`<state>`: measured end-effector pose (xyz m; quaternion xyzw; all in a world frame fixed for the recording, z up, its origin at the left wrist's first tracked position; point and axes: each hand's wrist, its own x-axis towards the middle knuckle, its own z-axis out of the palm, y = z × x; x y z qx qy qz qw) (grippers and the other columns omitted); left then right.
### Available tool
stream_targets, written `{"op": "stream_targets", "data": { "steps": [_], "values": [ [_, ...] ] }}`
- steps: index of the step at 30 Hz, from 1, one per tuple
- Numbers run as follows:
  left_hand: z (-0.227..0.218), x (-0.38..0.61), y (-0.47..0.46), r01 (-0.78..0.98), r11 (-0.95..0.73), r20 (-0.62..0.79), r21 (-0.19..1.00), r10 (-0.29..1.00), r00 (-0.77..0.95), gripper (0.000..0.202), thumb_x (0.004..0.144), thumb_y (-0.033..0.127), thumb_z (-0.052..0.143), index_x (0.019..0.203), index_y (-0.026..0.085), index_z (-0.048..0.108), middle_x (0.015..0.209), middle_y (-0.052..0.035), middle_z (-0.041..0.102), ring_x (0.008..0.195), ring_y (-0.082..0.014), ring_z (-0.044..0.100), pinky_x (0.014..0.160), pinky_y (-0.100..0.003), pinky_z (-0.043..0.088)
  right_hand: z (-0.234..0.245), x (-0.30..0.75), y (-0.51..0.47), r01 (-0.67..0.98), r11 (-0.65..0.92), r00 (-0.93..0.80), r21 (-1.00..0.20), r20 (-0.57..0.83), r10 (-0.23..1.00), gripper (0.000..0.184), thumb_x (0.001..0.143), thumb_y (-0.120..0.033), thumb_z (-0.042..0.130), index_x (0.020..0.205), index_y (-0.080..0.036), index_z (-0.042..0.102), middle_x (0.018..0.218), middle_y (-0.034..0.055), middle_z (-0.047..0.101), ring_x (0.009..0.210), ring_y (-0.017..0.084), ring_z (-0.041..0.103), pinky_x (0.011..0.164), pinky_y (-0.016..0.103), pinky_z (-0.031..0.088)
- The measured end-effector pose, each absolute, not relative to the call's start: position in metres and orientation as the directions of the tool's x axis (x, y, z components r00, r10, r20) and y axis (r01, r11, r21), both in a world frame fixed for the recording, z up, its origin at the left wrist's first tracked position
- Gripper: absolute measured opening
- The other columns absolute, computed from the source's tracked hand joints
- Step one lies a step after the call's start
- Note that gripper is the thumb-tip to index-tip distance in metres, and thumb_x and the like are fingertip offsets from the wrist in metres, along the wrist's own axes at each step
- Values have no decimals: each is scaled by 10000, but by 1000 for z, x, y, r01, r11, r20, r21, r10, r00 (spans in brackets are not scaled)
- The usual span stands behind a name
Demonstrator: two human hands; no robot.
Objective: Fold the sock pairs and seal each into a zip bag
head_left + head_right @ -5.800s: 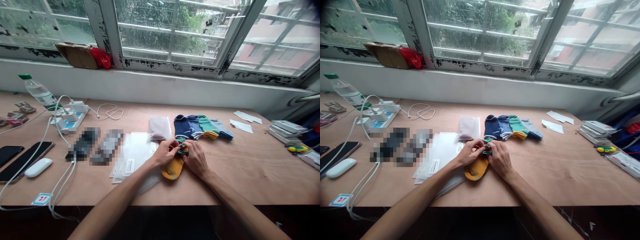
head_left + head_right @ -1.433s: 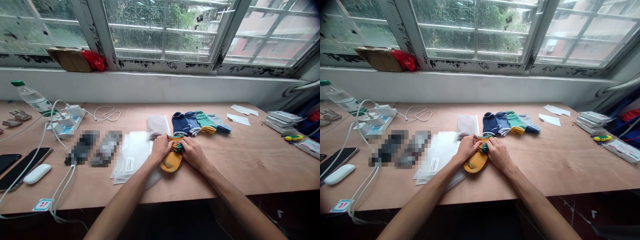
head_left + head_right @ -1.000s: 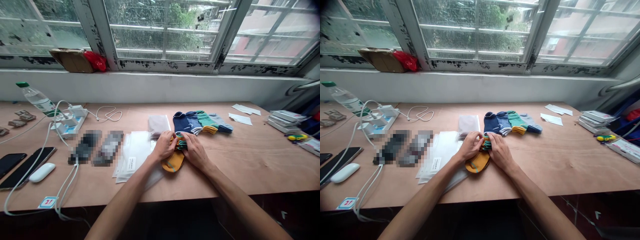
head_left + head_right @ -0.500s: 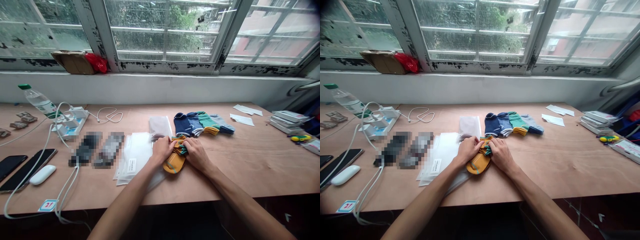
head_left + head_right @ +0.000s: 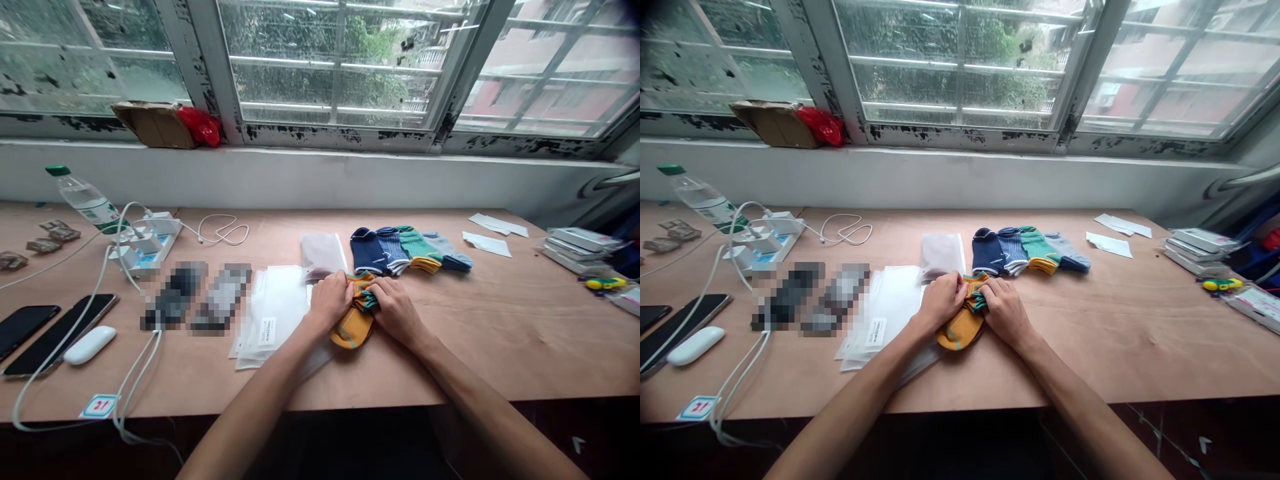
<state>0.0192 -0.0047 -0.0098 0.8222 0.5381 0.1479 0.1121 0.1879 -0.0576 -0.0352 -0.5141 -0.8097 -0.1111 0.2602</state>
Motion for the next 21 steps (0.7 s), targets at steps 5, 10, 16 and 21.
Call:
{"op": "stream_targets", "data": {
  "steps": [5,10,16,21],
  "values": [
    [-13,21,0,875,-339,23,346,935,353,313,917,415,477,953,160,653,949,-156,710,894,-287,687,753,-341,504,-40,191,-55,881,463,-344,-96,541,768,192,808,-43,493,911,-166,598,965,110,633,907,258,539,798,376,452],
    [-14,14,2,704,-463,158,539,876,455,188,895,307,490,890,205,648,874,-65,709,819,-206,664,746,-294,501,-39,192,-57,871,477,-341,-113,559,756,248,780,-36,492,958,-172,601,1054,130,622,993,278,548,861,422,478],
    [-7,13,-9,313,-536,249,784,734,632,187,907,300,479,862,178,613,841,-24,683,745,-133,625,726,-246,505,-42,196,-56,870,481,-328,-108,602,728,370,713,-49,512,1060,-173,552,1281,170,547,1299,361,409,1006,541,396],
    [-5,10,-13,236,-516,265,824,717,645,482,780,408,703,1157,169,520,1022,-83,672,912,-182,657,819,-287,526,-46,198,-56,816,522,-294,-249,598,745,465,758,-69,490,1213,-166,465,1111,139,597,1046,284,574,896,448,483]
  ]
}}
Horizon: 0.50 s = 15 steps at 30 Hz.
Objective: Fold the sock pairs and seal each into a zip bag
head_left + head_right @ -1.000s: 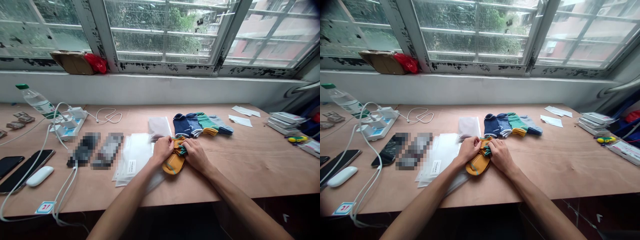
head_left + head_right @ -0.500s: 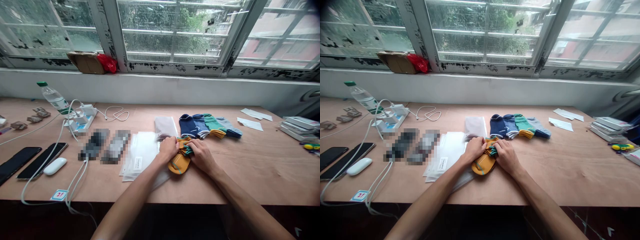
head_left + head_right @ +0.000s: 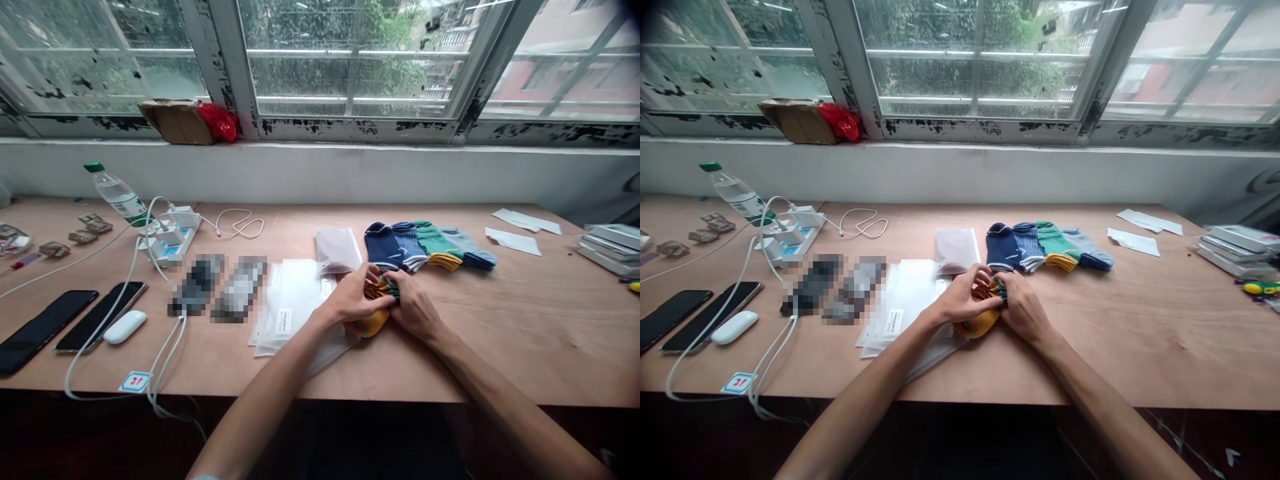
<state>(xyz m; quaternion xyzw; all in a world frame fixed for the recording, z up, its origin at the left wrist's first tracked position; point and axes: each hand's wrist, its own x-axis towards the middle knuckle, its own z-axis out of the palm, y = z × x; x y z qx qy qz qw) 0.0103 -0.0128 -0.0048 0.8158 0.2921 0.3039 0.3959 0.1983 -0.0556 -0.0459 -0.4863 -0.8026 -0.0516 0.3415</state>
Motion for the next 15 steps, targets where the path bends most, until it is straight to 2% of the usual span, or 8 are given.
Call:
{"op": "stream_targets", "data": {
  "steps": [2,3,6,8,10,12,14,15],
  "values": [
    [-4,9,-13,266,-543,273,796,716,643,753,685,454,791,1285,167,437,1140,-123,649,1042,-229,635,918,-336,502,-44,199,-57,818,510,-284,-267,584,761,482,796,-127,521,1271,-166,446,1134,146,583,1023,287,578,851,426,501],
    [-4,9,-13,298,-554,264,777,717,645,791,675,456,800,1307,168,423,1181,-134,637,1081,-246,622,946,-352,487,-43,199,-57,824,502,-281,-265,578,766,447,806,-151,538,1248,-169,472,1099,139,587,990,287,582,819,414,509],
    [-5,9,-11,405,-567,194,717,721,665,612,754,446,735,1245,176,489,1177,-127,654,1058,-265,632,917,-357,485,-41,202,-57,838,470,-234,-277,596,769,280,805,-153,554,1084,-176,566,936,101,587,861,267,585,743,387,517],
    [-6,10,-11,460,-571,154,680,725,672,444,824,447,659,1162,187,535,1097,-105,688,983,-256,654,846,-335,497,-41,203,-56,823,456,-161,-339,631,759,271,787,-135,557,1053,-180,581,937,97,597,878,266,595,774,397,521],
    [-6,11,-10,487,-577,161,655,737,657,331,882,445,580,1107,204,547,1028,-82,707,919,-239,666,785,-306,494,-41,203,-53,772,428,-33,-470,642,766,363,770,-158,603,1131,-182,568,1027,109,615,961,275,604,854,428,517],
    [-4,11,-9,483,-576,206,660,756,621,265,934,425,498,1103,225,537,991,-58,714,874,-218,670,742,-283,484,-40,202,-50,629,371,153,-684,576,803,555,747,-238,696,1265,-186,505,1140,118,612,1038,281,606,924,453,504],
    [-2,10,-8,461,-566,262,684,780,569,240,970,407,423,1112,242,525,977,-39,716,846,-200,673,716,-268,477,-37,199,-48,350,297,283,-889,402,871,685,721,-322,764,1326,-201,465,1214,113,607,1093,276,608,963,449,498],
    [-1,11,-7,455,-552,283,699,797,533,241,981,404,396,1117,247,519,973,-32,717,836,-193,674,707,-263,474,-34,196,-48,188,255,291,-948,302,908,677,715,-347,780,1309,-210,485,1231,104,612,1115,269,608,973,437,500]
  ]
}}
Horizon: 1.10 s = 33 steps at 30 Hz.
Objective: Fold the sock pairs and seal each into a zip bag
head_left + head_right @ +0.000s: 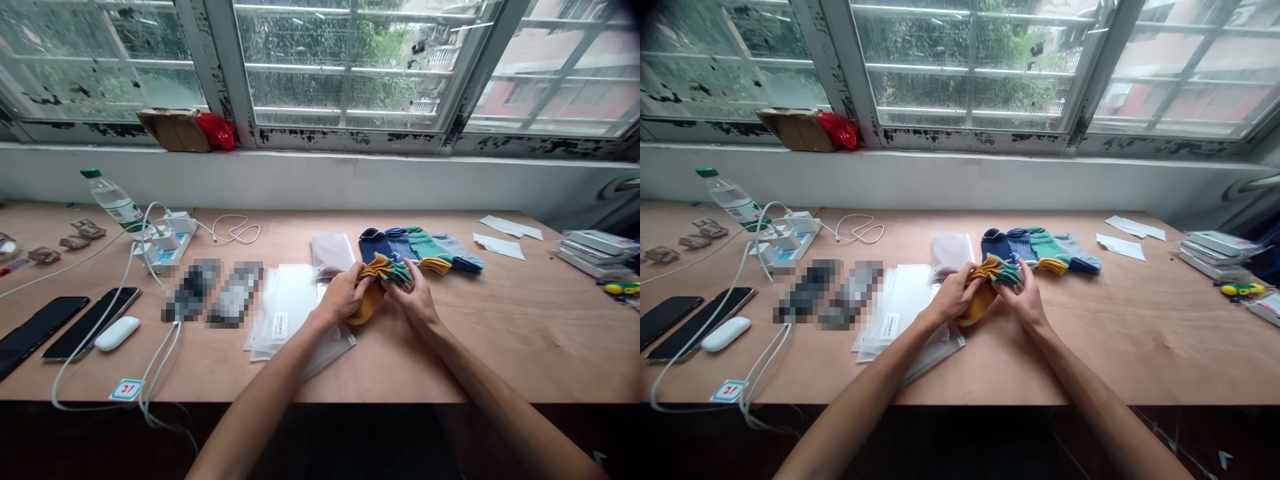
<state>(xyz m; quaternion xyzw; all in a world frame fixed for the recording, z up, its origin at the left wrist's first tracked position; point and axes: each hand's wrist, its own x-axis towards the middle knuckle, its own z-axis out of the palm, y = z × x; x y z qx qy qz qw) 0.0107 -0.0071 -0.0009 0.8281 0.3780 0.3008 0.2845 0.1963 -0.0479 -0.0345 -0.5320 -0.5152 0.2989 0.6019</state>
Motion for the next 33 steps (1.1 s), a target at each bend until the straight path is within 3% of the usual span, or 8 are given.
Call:
{"op": "stream_targets", "data": {
  "steps": [4,8,12,15,17,23,29,33],
  "values": [
    [4,15,-6,519,-464,297,718,879,374,281,999,431,325,1140,258,495,953,-24,719,810,-184,677,694,-259,474,-27,183,-49,-285,-1,11,-959,-4,1000,431,760,-358,759,1142,-217,617,1232,80,650,1117,244,631,956,403,528],
    [16,14,-11,776,-327,189,540,945,267,312,973,420,360,1109,212,547,980,-97,717,888,-245,683,748,-312,488,-29,165,-49,-420,-286,-264,-861,-185,946,323,761,-290,762,1046,-178,658,1075,81,716,936,220,705,835,380,592],
    [29,-8,-15,939,-153,72,309,988,137,363,935,414,381,994,165,638,1057,-179,694,976,-310,670,773,-366,495,-28,154,-44,-483,-235,-228,-844,-138,964,387,757,-242,766,1117,-207,629,1165,70,697,977,222,701,790,358,611],
    [29,-26,-17,963,-151,-138,223,973,185,424,870,532,463,921,172,680,1009,-184,712,965,-339,678,756,-372,501,-20,152,-40,-524,-122,-81,-843,-93,992,379,774,-258,753,1125,-234,612,1182,49,692,988,215,699,772,342,619],
    [25,-34,-16,958,-191,-235,212,942,240,376,826,494,526,921,169,688,1015,-186,714,962,-344,680,745,-366,503,-15,149,-37,-540,-102,-33,-835,-100,994,375,759,-235,764,1105,-236,620,1163,37,701,982,200,700,768,308,616],
    [15,-41,-10,853,-274,-212,444,893,396,191,758,191,486,804,174,671,876,-115,725,803,-249,682,668,-280,466,-22,134,-29,-541,-283,-212,-792,-196,957,336,695,-146,784,1016,-166,688,1137,83,716,1051,224,678,903,327,576],
    [18,-60,-11,652,-174,-145,738,903,405,242,785,283,453,580,181,532,475,3,538,453,-131,528,473,-219,354,-31,127,-29,-570,-290,-206,-769,-208,956,359,744,-177,735,1093,-224,664,1213,58,685,1087,234,663,898,371,578],
    [48,-84,-25,607,-109,-70,787,962,263,248,748,299,492,529,184,476,420,33,478,405,-104,478,433,-204,296,-27,124,-34,-576,-263,-195,-774,-182,964,391,771,-183,725,1150,-228,643,1257,61,665,1098,231,661,912,368,576]
  ]
}}
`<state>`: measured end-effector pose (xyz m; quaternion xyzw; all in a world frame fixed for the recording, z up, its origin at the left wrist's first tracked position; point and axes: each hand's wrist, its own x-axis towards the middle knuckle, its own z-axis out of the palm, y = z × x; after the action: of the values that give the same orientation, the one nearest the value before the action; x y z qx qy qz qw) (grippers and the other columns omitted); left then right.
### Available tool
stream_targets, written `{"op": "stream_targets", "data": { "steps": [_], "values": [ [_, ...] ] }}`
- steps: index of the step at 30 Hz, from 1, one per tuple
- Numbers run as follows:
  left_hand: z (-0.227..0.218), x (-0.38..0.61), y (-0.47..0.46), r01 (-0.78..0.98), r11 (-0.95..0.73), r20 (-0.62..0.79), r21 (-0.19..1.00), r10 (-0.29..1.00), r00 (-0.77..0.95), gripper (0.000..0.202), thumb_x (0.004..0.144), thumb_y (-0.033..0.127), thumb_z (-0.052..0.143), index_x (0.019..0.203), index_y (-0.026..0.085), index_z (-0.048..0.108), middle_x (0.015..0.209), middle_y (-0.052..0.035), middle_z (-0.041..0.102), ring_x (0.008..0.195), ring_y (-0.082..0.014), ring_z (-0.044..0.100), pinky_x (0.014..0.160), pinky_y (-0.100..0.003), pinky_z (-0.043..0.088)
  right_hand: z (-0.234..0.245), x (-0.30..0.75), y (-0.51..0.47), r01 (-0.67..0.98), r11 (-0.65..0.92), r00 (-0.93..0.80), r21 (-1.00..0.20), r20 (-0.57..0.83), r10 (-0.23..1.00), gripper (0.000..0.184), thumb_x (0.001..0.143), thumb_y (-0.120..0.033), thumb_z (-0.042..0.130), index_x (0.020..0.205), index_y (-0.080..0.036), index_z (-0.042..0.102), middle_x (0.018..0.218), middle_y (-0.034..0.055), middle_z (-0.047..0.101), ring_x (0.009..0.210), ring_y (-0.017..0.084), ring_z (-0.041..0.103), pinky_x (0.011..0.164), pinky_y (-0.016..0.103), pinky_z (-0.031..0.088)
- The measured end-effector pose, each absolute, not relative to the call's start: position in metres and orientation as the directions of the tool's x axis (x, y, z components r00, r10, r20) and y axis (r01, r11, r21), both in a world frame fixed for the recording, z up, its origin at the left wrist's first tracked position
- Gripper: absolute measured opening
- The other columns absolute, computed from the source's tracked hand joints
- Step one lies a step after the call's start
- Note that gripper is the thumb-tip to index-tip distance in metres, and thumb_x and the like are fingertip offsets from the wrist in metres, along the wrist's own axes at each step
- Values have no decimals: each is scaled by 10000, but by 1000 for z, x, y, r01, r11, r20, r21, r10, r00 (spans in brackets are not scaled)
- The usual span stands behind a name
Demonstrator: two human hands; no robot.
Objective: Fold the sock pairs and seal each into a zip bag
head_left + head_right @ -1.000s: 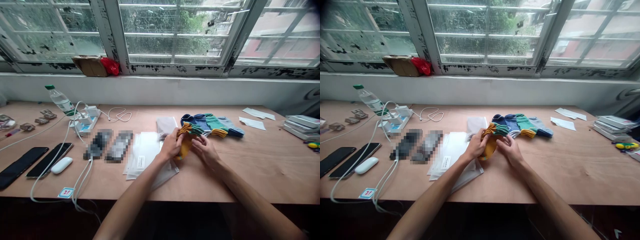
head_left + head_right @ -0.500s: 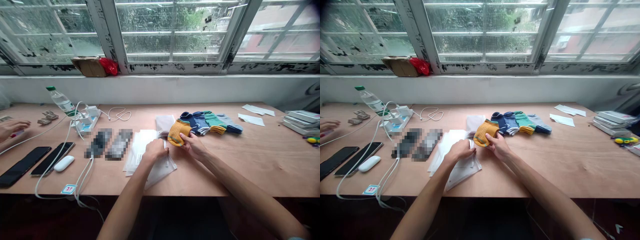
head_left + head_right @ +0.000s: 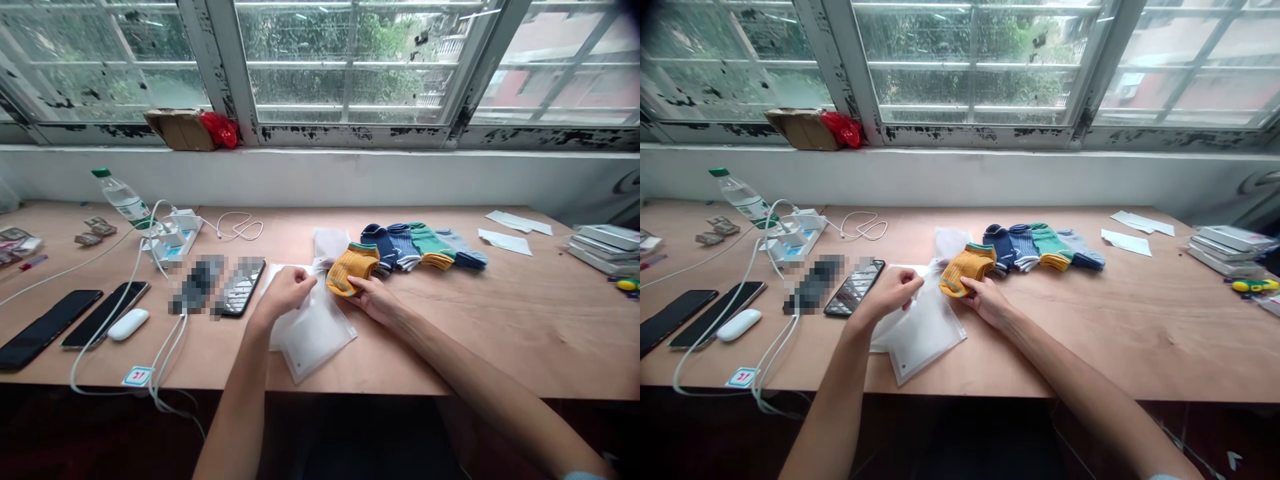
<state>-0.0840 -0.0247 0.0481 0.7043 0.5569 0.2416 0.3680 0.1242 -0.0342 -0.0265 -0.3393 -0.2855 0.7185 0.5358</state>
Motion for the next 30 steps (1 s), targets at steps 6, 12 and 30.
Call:
{"op": "stream_targets", "data": {
  "steps": [6,12,30],
  "values": [
    [86,-75,-40,673,-224,265,704,963,43,250,748,305,551,542,169,516,492,25,525,501,-102,495,505,-218,304,-8,131,-33,-581,-189,-144,-791,-129,981,334,819,-203,689,1151,-203,651,1225,61,685,1054,203,682,867,292,587],
    [31,-18,-16,570,-427,377,702,902,213,241,863,293,484,657,175,524,602,10,562,550,-105,486,557,-240,312,9,156,-33,-670,-162,-193,-724,-40,980,264,881,-292,578,1113,-204,668,1124,38,725,1074,211,674,976,350,539],
    [-2,-15,-6,255,-409,395,876,913,106,290,858,329,497,615,176,460,566,44,430,544,-87,408,531,-215,317,-31,139,-23,-198,62,-71,-978,78,994,428,749,-354,758,1130,-212,624,1139,70,676,995,209,637,881,355,528]
  ]
}}
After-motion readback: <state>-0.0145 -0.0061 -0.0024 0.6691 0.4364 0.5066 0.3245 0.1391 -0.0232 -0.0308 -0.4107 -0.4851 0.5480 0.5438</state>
